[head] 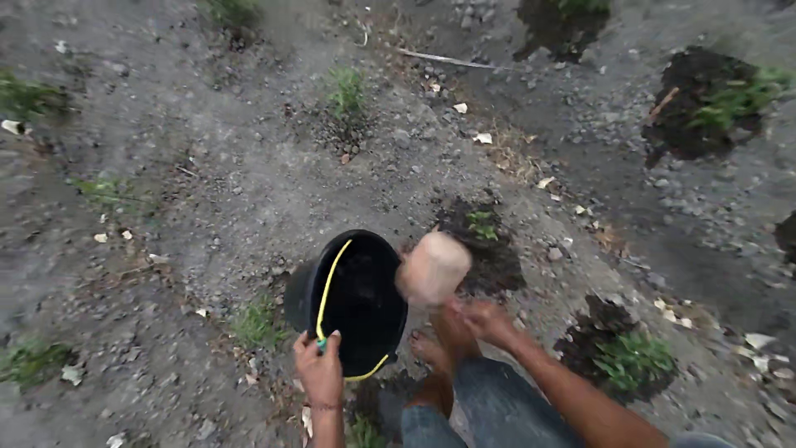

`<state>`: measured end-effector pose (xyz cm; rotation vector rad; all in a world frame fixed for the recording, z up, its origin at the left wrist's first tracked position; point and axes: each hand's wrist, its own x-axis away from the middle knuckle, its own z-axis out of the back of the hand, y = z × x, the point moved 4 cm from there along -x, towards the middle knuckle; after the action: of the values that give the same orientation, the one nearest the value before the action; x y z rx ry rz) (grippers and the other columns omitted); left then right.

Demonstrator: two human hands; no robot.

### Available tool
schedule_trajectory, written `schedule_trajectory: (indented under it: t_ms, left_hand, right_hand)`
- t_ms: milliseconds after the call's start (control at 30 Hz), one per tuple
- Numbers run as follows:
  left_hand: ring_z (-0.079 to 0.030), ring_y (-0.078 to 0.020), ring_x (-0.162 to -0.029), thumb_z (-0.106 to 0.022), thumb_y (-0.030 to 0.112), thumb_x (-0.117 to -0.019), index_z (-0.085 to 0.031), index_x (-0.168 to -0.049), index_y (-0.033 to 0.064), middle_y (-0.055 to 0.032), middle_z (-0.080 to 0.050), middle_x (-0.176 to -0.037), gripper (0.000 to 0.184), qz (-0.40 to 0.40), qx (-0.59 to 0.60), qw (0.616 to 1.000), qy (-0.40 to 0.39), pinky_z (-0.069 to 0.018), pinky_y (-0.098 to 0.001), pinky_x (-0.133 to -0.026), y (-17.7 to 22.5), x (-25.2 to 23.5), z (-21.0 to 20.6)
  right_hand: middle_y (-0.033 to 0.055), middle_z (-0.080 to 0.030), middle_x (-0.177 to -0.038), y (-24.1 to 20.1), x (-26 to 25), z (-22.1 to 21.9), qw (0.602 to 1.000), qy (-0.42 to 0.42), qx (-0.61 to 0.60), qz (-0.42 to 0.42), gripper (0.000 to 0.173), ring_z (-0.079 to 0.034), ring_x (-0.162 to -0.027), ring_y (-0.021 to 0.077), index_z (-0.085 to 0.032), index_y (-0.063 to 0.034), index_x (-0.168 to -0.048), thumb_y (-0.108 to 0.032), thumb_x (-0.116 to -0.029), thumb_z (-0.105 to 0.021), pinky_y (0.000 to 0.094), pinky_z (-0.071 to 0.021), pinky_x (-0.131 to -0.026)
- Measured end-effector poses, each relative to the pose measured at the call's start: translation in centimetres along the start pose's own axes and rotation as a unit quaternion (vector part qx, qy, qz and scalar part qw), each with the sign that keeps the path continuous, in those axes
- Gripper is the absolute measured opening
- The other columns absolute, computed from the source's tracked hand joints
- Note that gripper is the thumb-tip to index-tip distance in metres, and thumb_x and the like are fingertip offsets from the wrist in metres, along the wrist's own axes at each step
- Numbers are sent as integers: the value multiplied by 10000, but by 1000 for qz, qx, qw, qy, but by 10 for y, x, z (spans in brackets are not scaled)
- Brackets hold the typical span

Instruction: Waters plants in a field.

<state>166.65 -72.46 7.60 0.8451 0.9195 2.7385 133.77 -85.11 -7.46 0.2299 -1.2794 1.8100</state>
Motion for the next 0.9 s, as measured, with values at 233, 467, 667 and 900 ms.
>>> schedule_trajectory:
  t_ms: [233, 467, 667, 900]
  left_hand:
    - [-541, -246, -1207, -712, 119, -829, -703, -701, -20, -247, -579, -1302, 189, -33, -10, 999, -20, -463, -381, -985, 89, -50, -41]
    - [-551, -282, -1210, -711, 89, -870, -714, -731, -25, -243, -597, -1289, 180, 23, 53, 998, -36, -480, -418, -988, 130, -123, -92]
    - [-581, -246, -1147, -693, 72, -872, -696, -738, -40, -231, -602, -1279, 175, 82, 93, 992, -27, -501, -374, -947, 114, -146, -109]
    - [-533, -85, -613, -641, 76, -976, -672, -952, -28, -33, -577, -729, 112, 238, 186, 951, 61, -477, -247, -591, 56, -186, -103]
  right_hand:
    - [356, -590, -1274, -113, -226, 14, 929, -102, 296, 197, 437, -612, -1126, 548, -553, -113, -1461, -32, -1048, -439, 638, -515, -910]
    - [180, -671, -995, -103, -253, 3, 938, -314, -62, -130, 341, -629, -811, 278, -643, -45, -1315, -236, -1035, -601, 480, -529, -742]
    - [-96, -484, -615, -83, -255, 0, 651, -398, -599, -242, 248, -388, -413, -32, -525, -219, -1256, -173, -1022, -456, 120, -341, -377]
    - [-88, -537, -655, -77, -281, 60, 691, -389, -592, -144, 166, -407, -426, -31, -628, -200, -1044, -189, -878, -637, 127, -336, -377]
